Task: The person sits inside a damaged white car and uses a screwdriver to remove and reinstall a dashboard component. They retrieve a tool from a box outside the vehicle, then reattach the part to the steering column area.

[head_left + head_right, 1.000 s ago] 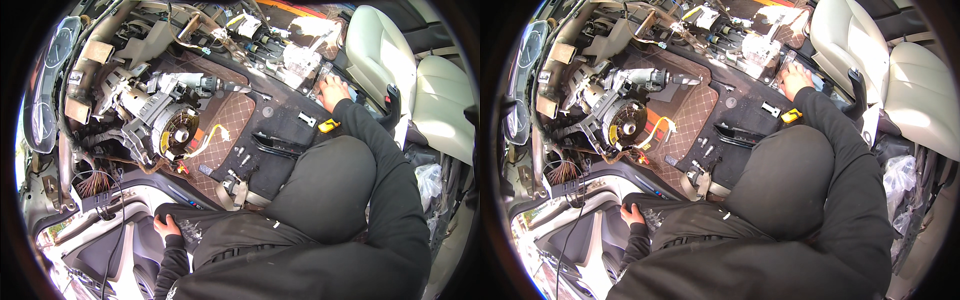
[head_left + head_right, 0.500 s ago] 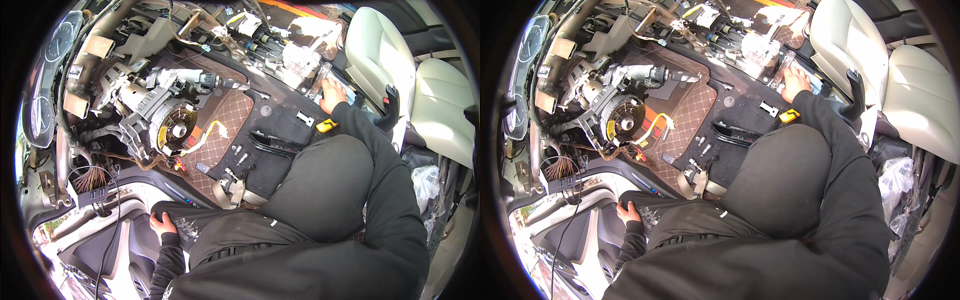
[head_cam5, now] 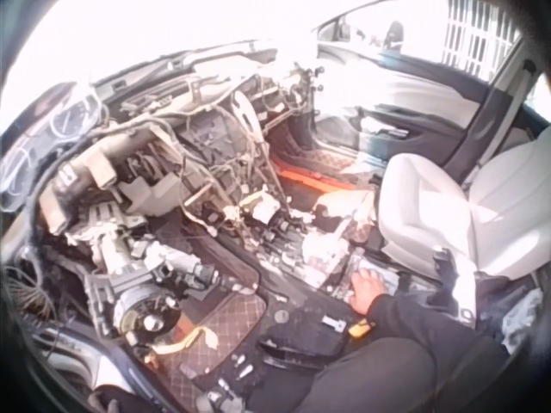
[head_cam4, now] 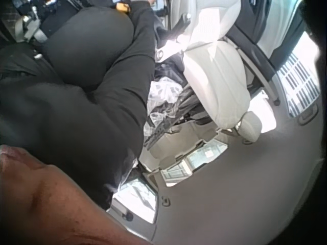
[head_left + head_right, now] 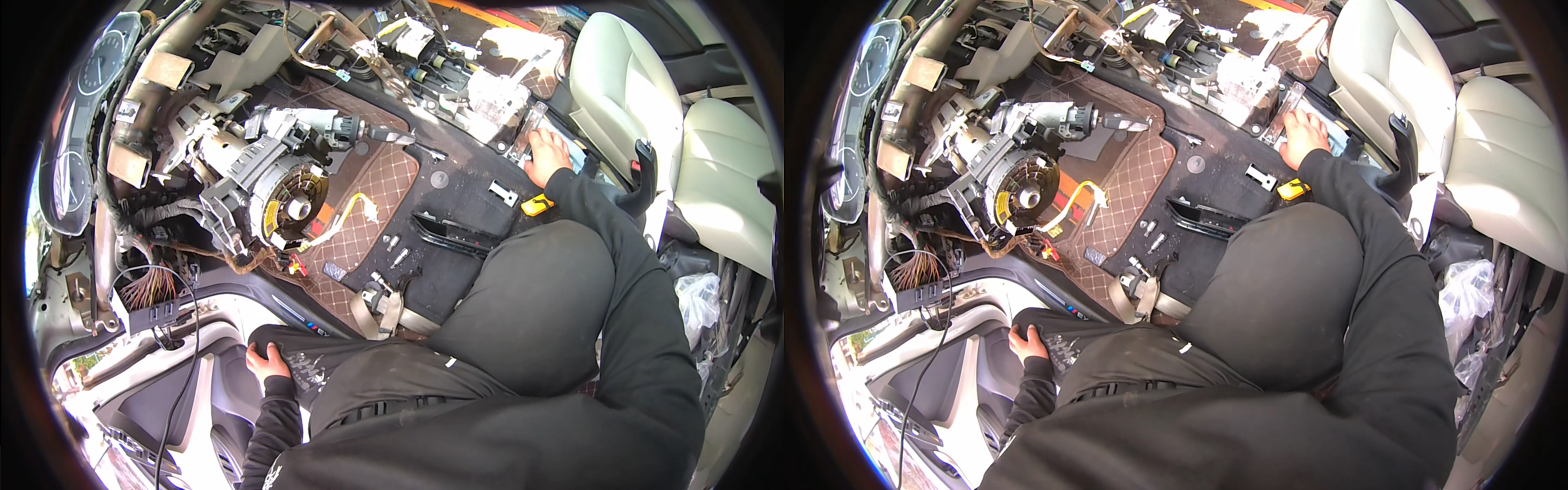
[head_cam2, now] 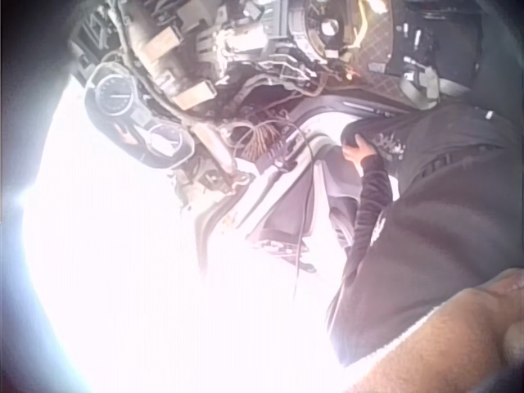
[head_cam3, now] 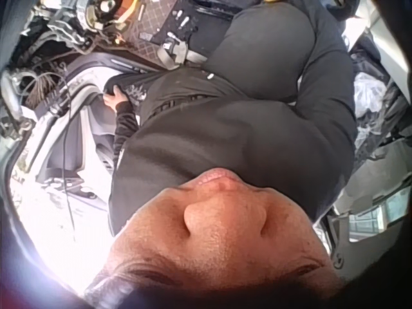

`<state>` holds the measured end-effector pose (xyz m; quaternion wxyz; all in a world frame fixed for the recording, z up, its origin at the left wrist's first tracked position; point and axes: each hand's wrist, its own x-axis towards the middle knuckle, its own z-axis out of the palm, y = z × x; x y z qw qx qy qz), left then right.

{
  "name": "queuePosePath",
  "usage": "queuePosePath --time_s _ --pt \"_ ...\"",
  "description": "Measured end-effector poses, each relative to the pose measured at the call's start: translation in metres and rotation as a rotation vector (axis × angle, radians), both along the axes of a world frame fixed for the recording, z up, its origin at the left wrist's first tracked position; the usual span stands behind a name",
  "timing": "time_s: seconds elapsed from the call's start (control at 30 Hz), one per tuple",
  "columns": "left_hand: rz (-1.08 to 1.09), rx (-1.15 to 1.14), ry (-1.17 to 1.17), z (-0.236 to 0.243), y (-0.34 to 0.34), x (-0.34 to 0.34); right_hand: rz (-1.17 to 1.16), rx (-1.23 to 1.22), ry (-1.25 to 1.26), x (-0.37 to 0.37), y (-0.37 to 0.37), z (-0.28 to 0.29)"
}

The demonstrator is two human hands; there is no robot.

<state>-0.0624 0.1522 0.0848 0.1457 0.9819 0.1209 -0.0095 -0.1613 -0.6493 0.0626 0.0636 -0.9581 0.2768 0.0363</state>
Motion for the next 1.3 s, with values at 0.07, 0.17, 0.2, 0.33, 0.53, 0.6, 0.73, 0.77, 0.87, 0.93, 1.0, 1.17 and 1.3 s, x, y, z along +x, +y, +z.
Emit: queuePosePath --time_s 0.07,0.17,0.2,0.33,0.53,0.6,0.73,0.77,0.87,0.93,1.0,1.17,1.3 --pt "-0.011 0.008 -0.011 0.001 0.000 0.001 -0.009 0.013 0.023 0.000 0.000 0.001" --pt "-0.010 0.001 -0.004 0.000 0.000 0.001 -0.022 0.061 -0.031 0.000 0.000 0.003" --pt "-0.003 -0.001 -0.001 0.000 0.000 0.001 -0.008 0.040 -0.005 0.000 0.000 0.003" --pt "0.000 -0.002 -0.008 -0.002 0.001 0.000 0.003 0.027 0.033 0.000 -0.001 0.003" --pt "-0.002 0.000 -0.005 -0.001 0.003 0.000 0.007 0.005 0.016 0.001 -0.001 0.000" --pt "-0.010 -0.001 -0.011 -0.001 0.003 0.000 0.016 0.000 0.016 0.000 -0.002 -0.001" --pt "0.001 0.001 -0.012 -0.001 0.000 0.001 0.071 0.019 -0.052 -0.006 -0.006 -0.004" --pt "0.002 0.001 -0.014 -0.001 0.000 0.001 0.101 0.017 -0.084 -0.008 -0.007 -0.005" --pt "-0.009 0.052 -0.009 0.000 -0.002 0.000 0.157 -0.025 -0.087 -0.009 -0.006 -0.009" --pt "-0.014 0.072 -0.004 0.002 -0.004 0.000 0.246 -0.082 -0.103 -0.006 -0.004 -0.009" --pt "-0.005 0.026 -0.006 0.005 -0.007 -0.001 0.276 -0.156 -0.062 -0.003 -0.001 -0.007" --pt "0.037 -0.036 0.037 0.012 -0.015 -0.001 0.208 -0.044 -0.061 0.000 0.004 -0.003" --pt "0.050 -0.038 0.055 0.016 -0.018 -0.001 0.232 -0.064 -0.131 -0.001 0.002 -0.002"
